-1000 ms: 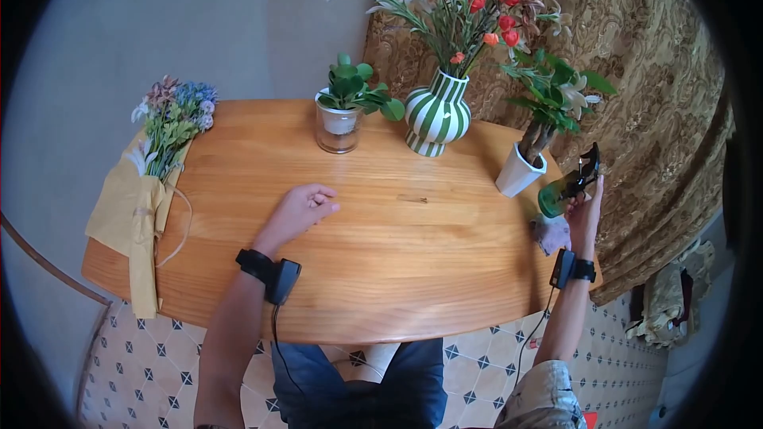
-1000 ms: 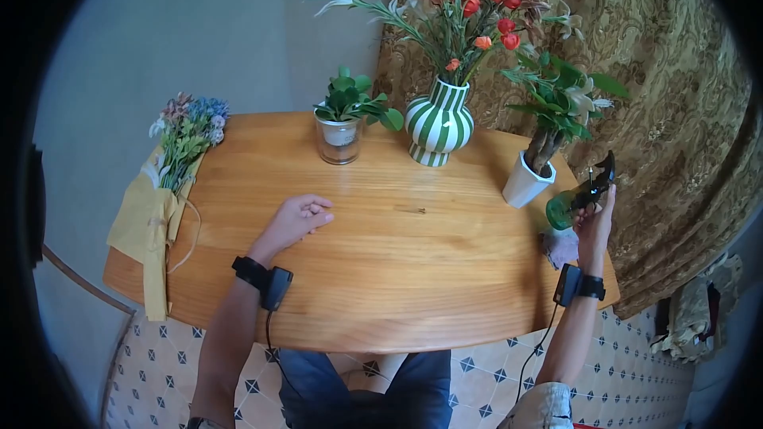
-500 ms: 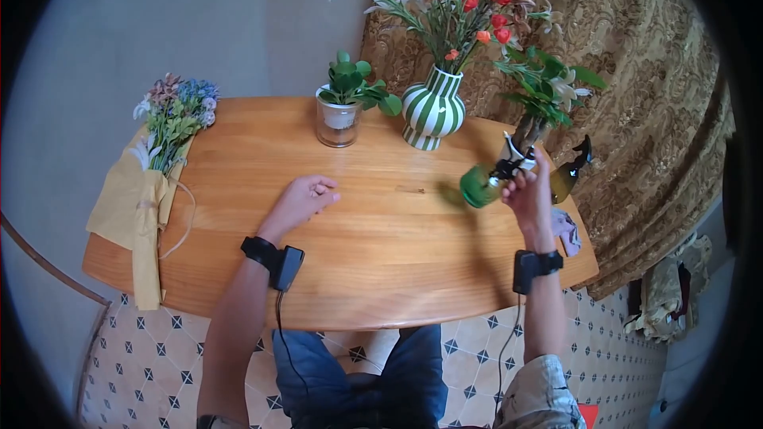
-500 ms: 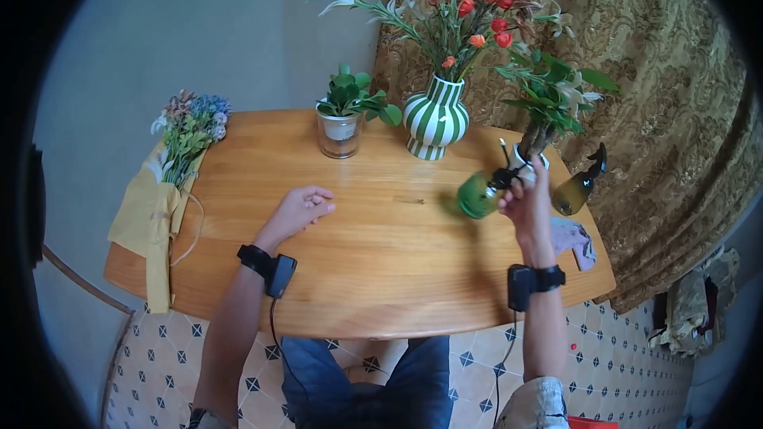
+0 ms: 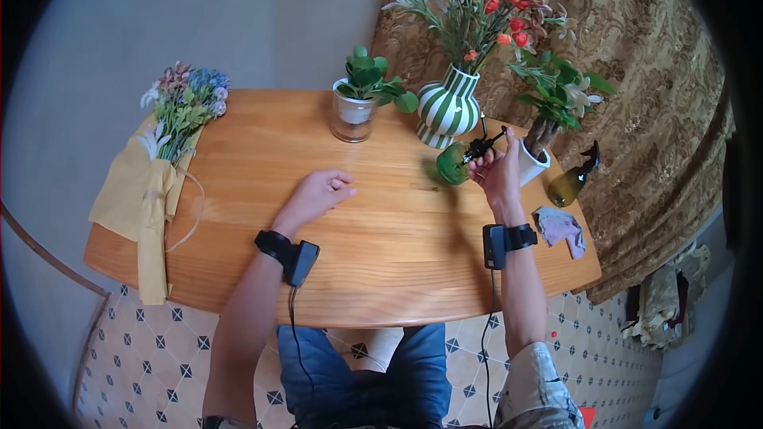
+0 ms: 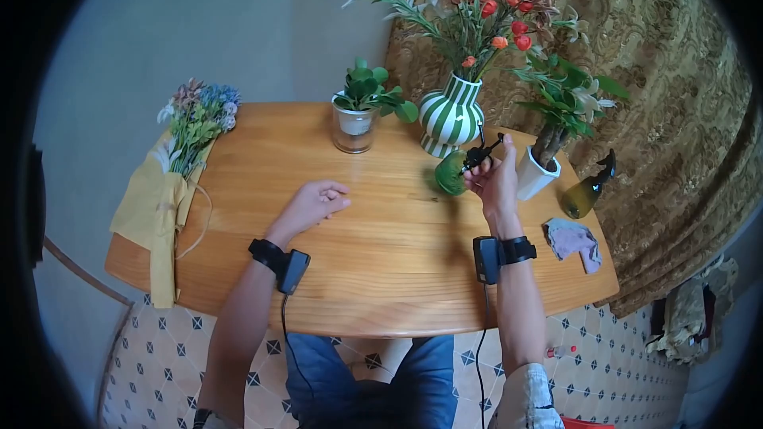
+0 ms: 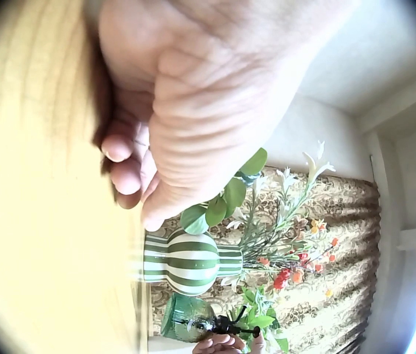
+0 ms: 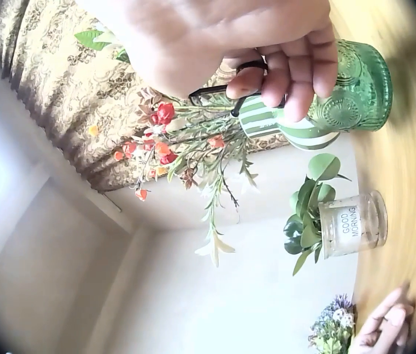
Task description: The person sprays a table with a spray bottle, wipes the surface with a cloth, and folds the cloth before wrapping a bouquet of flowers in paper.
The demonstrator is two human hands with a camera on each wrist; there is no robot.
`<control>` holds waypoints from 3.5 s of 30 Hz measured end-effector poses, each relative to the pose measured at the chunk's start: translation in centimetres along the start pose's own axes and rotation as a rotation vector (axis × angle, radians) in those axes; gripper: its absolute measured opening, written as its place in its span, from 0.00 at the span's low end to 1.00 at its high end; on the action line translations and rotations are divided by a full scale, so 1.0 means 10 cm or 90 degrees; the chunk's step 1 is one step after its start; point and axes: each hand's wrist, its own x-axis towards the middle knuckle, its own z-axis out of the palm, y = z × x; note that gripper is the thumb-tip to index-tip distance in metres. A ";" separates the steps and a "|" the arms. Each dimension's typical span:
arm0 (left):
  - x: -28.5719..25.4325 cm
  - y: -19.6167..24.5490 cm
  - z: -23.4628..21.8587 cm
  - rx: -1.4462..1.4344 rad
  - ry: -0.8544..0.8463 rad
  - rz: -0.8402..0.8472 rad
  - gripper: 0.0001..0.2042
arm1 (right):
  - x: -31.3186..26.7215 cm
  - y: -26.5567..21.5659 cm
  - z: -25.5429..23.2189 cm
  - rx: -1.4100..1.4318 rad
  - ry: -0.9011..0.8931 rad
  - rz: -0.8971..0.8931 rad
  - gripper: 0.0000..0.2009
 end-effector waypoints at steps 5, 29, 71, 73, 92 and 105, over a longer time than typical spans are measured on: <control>0.04 -0.09 0.00 0.005 0.001 0.006 0.19 | 0.04 0.09 -0.01 -0.074 -0.010 0.010 0.32; 0.12 -0.23 0.02 -0.021 0.016 0.028 0.19 | 0.26 -1.51 1.73 0.010 -0.276 -0.038 0.32; 0.09 -0.12 0.03 0.015 0.029 0.033 0.18 | 0.47 -1.71 1.84 -0.031 -0.233 -0.163 0.27; 0.09 -0.13 0.04 0.023 0.034 0.042 0.19 | 0.22 -1.59 1.67 -0.060 -0.236 -0.176 0.29; 0.09 -0.08 0.02 0.029 0.014 0.020 0.18 | 0.01 -0.10 0.38 -0.043 -0.006 -0.011 0.30; 0.07 -0.01 0.01 0.022 -0.003 -0.010 0.18 | 0.10 0.07 0.09 -0.005 0.044 -0.033 0.29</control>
